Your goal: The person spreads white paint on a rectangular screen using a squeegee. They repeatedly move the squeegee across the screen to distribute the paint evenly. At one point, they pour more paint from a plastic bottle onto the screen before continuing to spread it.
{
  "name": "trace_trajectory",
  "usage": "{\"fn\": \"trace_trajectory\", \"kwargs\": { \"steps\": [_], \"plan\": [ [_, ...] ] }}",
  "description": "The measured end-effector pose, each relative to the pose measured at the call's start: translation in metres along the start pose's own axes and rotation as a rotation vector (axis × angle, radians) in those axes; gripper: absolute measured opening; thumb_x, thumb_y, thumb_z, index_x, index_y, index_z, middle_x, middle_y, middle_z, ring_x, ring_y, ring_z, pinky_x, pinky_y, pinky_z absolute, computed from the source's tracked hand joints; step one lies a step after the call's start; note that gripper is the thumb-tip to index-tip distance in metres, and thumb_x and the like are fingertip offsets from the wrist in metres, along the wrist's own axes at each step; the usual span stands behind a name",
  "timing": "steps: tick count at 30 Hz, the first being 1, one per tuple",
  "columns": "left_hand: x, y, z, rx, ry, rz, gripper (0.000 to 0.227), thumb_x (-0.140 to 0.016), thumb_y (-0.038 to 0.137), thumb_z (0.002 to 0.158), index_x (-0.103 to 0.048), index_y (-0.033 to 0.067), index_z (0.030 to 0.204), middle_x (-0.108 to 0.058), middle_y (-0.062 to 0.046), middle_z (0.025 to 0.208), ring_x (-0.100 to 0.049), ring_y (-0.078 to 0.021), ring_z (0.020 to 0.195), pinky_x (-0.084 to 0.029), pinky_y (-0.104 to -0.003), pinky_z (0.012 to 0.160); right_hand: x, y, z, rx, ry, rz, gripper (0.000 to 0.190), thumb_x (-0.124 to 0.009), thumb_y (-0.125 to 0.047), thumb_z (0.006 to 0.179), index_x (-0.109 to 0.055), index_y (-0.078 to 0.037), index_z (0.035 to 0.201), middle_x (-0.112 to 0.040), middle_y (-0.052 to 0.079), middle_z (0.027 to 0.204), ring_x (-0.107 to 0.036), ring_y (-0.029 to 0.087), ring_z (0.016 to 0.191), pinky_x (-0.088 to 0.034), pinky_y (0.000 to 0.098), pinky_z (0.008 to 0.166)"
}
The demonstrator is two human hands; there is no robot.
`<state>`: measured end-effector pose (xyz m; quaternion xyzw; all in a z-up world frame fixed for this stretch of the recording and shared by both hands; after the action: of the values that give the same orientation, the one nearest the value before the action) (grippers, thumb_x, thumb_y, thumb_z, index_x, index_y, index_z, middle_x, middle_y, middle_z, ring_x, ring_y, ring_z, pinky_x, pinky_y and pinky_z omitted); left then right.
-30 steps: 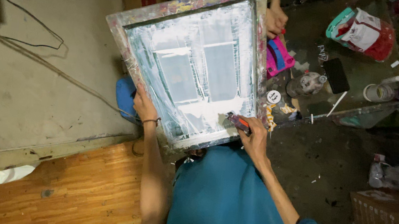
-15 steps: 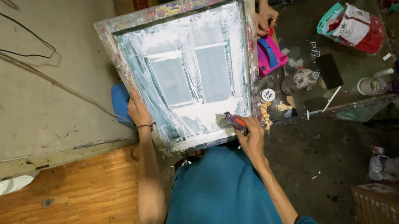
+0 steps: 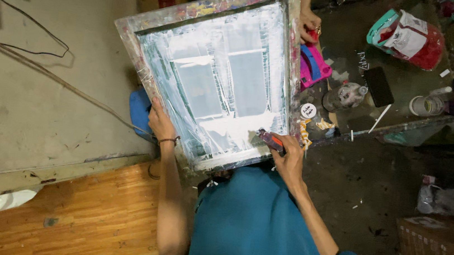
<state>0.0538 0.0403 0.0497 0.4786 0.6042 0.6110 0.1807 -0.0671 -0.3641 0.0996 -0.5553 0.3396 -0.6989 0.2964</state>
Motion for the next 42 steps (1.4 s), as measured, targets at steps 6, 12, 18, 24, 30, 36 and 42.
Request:
{"fn": "trace_trajectory", "kwargs": {
  "steps": [6,12,18,24,30,36,42],
  "plan": [
    [0.005,0.013,-0.007,-0.021,0.022,0.002,0.069,-0.037,0.062,0.109,-0.069,0.0066,0.134,-0.068,-0.022,0.131,-0.06,-0.0451,0.125,-0.043,-0.055,0.112,-0.001,-0.001,-0.001,0.022,0.0,0.008,0.049,-0.083,0.01,0.065,-0.076,-0.004,0.112,-0.074,0.021,0.1,-0.068,0.044,0.098,-0.054,0.051,0.09],
    [0.007,0.02,-0.013,-0.045,0.02,-0.013,0.069,-0.035,0.062,0.109,-0.071,0.0063,0.131,-0.071,-0.022,0.127,-0.063,-0.0467,0.121,-0.045,-0.054,0.108,-0.002,-0.002,-0.004,0.008,-0.005,0.004,0.048,-0.082,0.008,0.067,-0.077,-0.006,0.113,-0.074,0.019,0.097,-0.068,0.043,0.095,-0.054,0.0495,0.088],
    [0.005,0.002,-0.001,-0.075,0.013,-0.019,0.074,-0.035,0.064,0.108,-0.07,0.0016,0.127,-0.07,-0.029,0.123,-0.061,-0.0507,0.12,-0.045,-0.057,0.106,0.0,-0.006,-0.006,0.004,0.009,0.013,0.048,-0.082,0.009,0.067,-0.077,-0.006,0.112,-0.074,0.019,0.096,-0.068,0.043,0.093,-0.054,0.0498,0.086],
    [0.002,-0.015,0.007,-0.084,0.014,-0.004,0.071,-0.036,0.063,0.108,-0.07,0.0042,0.129,-0.069,-0.027,0.125,-0.061,-0.0489,0.121,-0.043,-0.055,0.108,-0.003,-0.008,0.008,0.064,-0.048,-0.084,0.04,-0.079,0.004,0.074,-0.074,-0.006,0.113,-0.07,0.02,0.099,-0.065,0.044,0.097,-0.052,0.0515,0.09],
    [0.01,0.029,-0.023,-0.117,-0.001,0.002,0.072,-0.032,0.057,0.11,-0.067,-0.0022,0.133,-0.065,-0.032,0.131,-0.058,-0.0513,0.125,-0.041,-0.057,0.111,-0.036,-0.028,0.062,0.244,-0.249,-0.362,0.042,-0.079,-0.001,0.077,-0.074,-0.016,0.116,-0.069,0.009,0.096,-0.064,0.033,0.096,-0.051,0.0453,0.09],
    [0.003,0.005,-0.006,-0.03,-0.022,0.016,0.075,-0.033,0.065,0.107,-0.069,0.004,0.133,-0.069,-0.025,0.128,-0.061,-0.0464,0.124,-0.042,-0.056,0.11,-0.089,0.005,0.059,0.412,-0.454,-0.519,0.019,-0.062,-0.012,0.092,-0.071,-0.018,0.107,-0.067,0.007,0.091,-0.063,0.03,0.093,-0.052,0.0412,0.085],
    [-0.003,-0.004,-0.001,-0.025,0.01,0.028,0.069,-0.035,0.062,0.107,-0.073,0.0074,0.126,-0.073,-0.023,0.121,-0.064,-0.0445,0.12,-0.046,-0.051,0.107,-0.076,-0.036,0.126,0.482,-0.418,-0.462,0.033,-0.042,-0.017,0.106,-0.075,-0.012,0.107,-0.069,0.015,0.09,-0.066,0.037,0.092,-0.053,0.0461,0.083]
  ]
}}
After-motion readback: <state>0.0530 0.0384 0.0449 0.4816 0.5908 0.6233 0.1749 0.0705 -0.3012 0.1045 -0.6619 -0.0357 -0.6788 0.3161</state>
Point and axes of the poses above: each hand's wrist, its own z-axis towards the middle knuckle, its own x-axis out of the back of the hand, y = z × x, the point moved 8 cm from there along z, towards the middle knuckle
